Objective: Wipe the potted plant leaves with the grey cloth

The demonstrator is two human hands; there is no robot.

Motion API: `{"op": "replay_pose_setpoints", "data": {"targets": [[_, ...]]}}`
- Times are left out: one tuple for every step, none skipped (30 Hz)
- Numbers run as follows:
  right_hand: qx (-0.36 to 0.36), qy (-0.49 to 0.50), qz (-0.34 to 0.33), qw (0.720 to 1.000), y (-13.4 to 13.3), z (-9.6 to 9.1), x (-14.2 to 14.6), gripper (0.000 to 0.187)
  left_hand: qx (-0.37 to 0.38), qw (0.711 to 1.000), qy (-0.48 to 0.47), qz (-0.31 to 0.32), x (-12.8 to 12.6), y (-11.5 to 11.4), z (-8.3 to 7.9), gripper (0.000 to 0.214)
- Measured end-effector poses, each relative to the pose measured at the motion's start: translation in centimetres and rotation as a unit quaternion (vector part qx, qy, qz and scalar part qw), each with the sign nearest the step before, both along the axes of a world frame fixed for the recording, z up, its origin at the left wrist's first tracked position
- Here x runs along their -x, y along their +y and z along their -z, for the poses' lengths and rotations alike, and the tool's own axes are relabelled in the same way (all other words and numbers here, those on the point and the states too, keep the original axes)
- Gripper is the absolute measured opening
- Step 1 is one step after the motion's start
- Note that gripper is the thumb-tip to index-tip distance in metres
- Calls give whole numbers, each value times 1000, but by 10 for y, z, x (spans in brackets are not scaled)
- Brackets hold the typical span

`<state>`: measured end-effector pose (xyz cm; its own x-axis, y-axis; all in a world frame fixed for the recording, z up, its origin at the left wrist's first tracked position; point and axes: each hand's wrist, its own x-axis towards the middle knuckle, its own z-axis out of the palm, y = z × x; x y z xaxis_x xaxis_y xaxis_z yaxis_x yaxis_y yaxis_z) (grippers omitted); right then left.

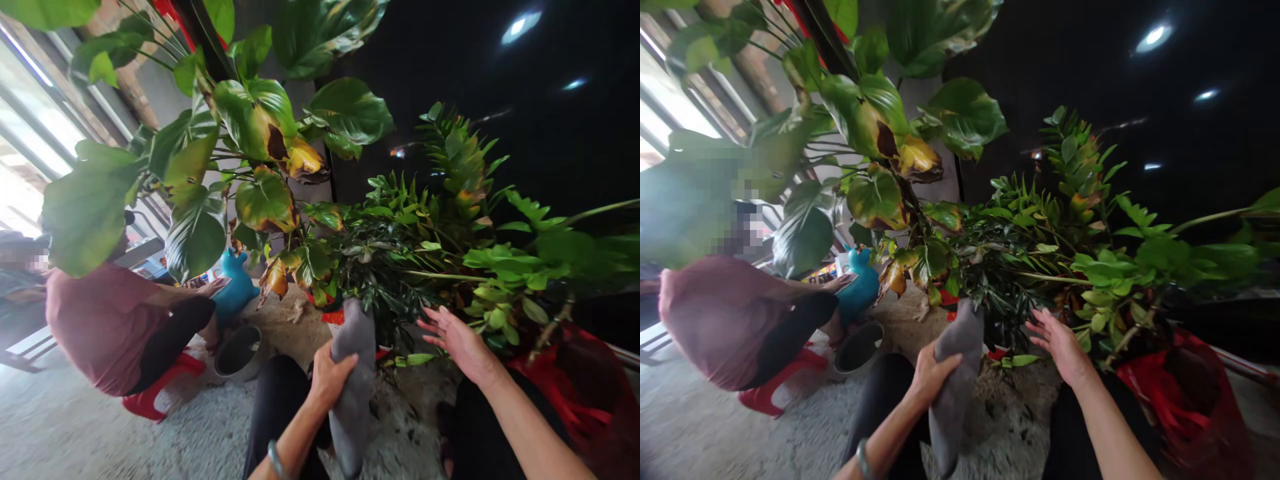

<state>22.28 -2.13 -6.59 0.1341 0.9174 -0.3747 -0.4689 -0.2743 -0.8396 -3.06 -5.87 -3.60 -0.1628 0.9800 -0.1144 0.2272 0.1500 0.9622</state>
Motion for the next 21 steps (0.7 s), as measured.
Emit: {"op": "replay_pose_setpoints", "data": {"targets": [[-2, 0, 2, 1000, -1, 1, -1, 20, 10, 999, -25, 16, 2, -10, -1, 22], [-3, 0, 6, 1000, -1, 1, -1, 20, 7, 999, -43, 12, 6, -16, -7, 26], [-4, -1, 9, 1000, -2, 1, -2, 20, -9, 999, -52, -13, 10, -17, -18, 30], [-3, 0, 10, 1000, -1, 1, -2, 20, -38, 996, -50, -56, 15, -12, -33, 34], [0, 1, 8, 1000, -1, 1, -2, 20, -76, 991, -37, -102, 20, -2, -49, 36], [3, 3, 4, 1000, 0, 1, -2, 20, -121, 981, -32, -149, 25, 12, -65, 38], [6, 5, 2, 1000, 1, 0, -2, 19, -165, 968, -28, -185, 28, 29, -76, 41], [8, 7, -1, 1000, 2, 0, -1, 18, -194, 960, -24, -203, 29, 45, -83, 42], [9, 9, -2, 1000, 3, 0, 1, 17, -207, 956, -25, -205, 29, 60, -83, 40], [9, 9, -2, 1000, 4, 0, 2, 16, -200, 960, -25, -196, 27, 70, -76, 36], [9, 6, -2, 1000, 4, -1, 3, 15, -169, 971, -20, -170, 23, 76, -64, 30], [10, 2, -3, 1000, 4, -1, 5, 15, -124, 982, -11, -140, 19, 77, -48, 24], [12, -3, -4, 1000, 4, -1, 5, 14, -73, 992, 7, -104, 14, 72, -29, 18], [13, -7, -6, 1000, 3, 0, 6, 14, -20, 998, 17, -57, 10, 62, -10, 14], [13, -9, -8, 1000, 2, 0, 5, 14, 26, 999, 11, -21, 7, 48, 6, 11], [11, -9, -11, 1000, 1, 1, 4, 15, 68, 998, -2, 16, 6, 33, 17, 10], [9, -8, -12, 1000, 0, 2, 3, 15, 93, 995, -15, 33, 7, 19, 23, 9], [5, -8, -12, 1000, -1, 3, 1, 16, 100, 994, -25, 40, 9, 6, 21, 9], [-1, -9, -10, 1000, -2, 4, -1, 17, 93, 994, -38, 33, 13, -3, 13, 13], [-6, -10, -8, 1000, -2, 5, -2, 17, 72, 996, -48, 14, 19, -7, 0, 17], [-11, -11, -6, 1000, -2, 5, -4, 18, 39, 998, -56, -17, 24, -7, -16, 24]]}}
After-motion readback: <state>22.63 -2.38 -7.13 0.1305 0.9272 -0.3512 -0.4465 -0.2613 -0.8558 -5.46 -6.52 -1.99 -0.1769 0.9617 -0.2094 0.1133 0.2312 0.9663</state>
